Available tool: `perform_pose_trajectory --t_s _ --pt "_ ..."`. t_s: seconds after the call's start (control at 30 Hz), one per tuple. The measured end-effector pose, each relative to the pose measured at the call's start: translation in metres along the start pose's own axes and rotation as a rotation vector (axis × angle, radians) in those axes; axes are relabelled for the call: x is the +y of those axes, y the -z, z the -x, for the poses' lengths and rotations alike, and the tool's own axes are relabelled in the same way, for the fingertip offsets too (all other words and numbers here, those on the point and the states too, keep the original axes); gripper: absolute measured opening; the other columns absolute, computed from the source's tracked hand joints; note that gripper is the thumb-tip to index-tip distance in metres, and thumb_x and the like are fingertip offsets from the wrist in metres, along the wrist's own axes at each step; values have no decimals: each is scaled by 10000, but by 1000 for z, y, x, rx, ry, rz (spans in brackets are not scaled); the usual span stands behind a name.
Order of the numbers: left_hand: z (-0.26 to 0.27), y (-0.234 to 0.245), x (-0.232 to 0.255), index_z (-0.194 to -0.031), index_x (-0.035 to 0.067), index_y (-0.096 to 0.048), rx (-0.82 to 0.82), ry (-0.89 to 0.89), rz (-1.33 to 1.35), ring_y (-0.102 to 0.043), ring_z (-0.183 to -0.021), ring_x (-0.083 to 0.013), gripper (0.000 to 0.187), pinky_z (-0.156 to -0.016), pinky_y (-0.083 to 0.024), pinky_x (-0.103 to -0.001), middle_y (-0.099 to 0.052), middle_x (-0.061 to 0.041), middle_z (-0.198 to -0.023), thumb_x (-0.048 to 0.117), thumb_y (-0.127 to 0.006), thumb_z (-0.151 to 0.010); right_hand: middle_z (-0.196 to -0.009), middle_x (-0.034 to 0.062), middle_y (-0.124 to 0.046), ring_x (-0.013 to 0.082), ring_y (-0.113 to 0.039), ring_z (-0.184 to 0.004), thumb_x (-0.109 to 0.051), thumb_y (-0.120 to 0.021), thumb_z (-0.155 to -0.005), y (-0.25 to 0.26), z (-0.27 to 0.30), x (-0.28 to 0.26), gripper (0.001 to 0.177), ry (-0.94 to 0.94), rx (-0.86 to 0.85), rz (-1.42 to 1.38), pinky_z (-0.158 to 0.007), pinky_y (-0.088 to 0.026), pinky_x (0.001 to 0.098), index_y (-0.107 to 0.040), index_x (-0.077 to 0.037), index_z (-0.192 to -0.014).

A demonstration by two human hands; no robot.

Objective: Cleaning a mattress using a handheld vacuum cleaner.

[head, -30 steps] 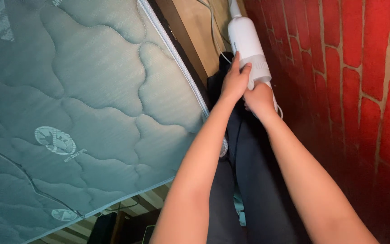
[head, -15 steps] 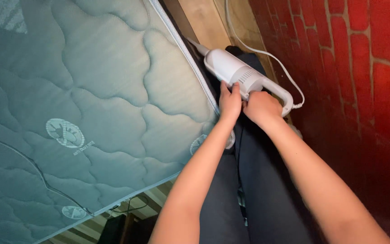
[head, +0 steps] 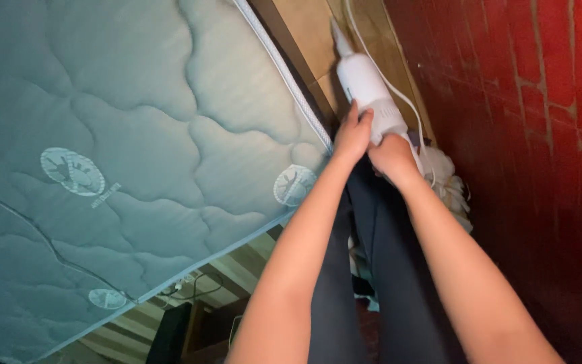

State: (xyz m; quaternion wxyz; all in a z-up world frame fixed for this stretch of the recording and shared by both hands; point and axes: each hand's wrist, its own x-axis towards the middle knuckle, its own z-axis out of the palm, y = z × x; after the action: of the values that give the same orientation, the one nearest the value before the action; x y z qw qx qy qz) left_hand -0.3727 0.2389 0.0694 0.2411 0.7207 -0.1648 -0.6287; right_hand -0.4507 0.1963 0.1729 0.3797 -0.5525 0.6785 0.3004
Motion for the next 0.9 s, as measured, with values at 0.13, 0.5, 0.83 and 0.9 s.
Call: perform_pose_trajectory --t_s 0.13,0.5,0.83,0.9 --pt "-11 -41 -30 -1595 54 -320 -49 -77 -25 -350 -1505 -358 794 -1220 -276 -395 -338 -211 -1642 518 -484 -972 -791 268 -746 355 -759 -688 -326 -650 -913 -10 0 34 414 -65 -21 -124 -736 -597 462 -732 78 -954" --pt "-26 -88 -4 -1614 120 -308 -65 -159 45 -321 -1530 -336 738 -1228 -267 -374 -315 -149 -1674 474 -485 -991 -678 147 -692 231 -665 -503 -202 -652 -934 12 -28 64 311 -96 36 -436 -466 -552 386 -656 79 -801" --pt "-20 -83 4 -1590 126 -359 42 -148 33 -421 -1463 -372 705 -1188 -339 -405 -424 -187 -1602 463 -480 -983 -733 217 -709 252 -686 -545 -216 -674 -925 24 -32 64 330 2 23 -355 -489 -553 373 -682 106 -853" --pt "3 -75 8 -1556 73 -417 115 -50 66 -500 -1388 -413 686 -1152 -391 -439 -511 -249 -1510 445 -474 -983 -846 281 -736 344 -757 -675 -244 -620 -899 22 -28 69 357 43 22 -143 -610 -609 438 -703 76 -1033"
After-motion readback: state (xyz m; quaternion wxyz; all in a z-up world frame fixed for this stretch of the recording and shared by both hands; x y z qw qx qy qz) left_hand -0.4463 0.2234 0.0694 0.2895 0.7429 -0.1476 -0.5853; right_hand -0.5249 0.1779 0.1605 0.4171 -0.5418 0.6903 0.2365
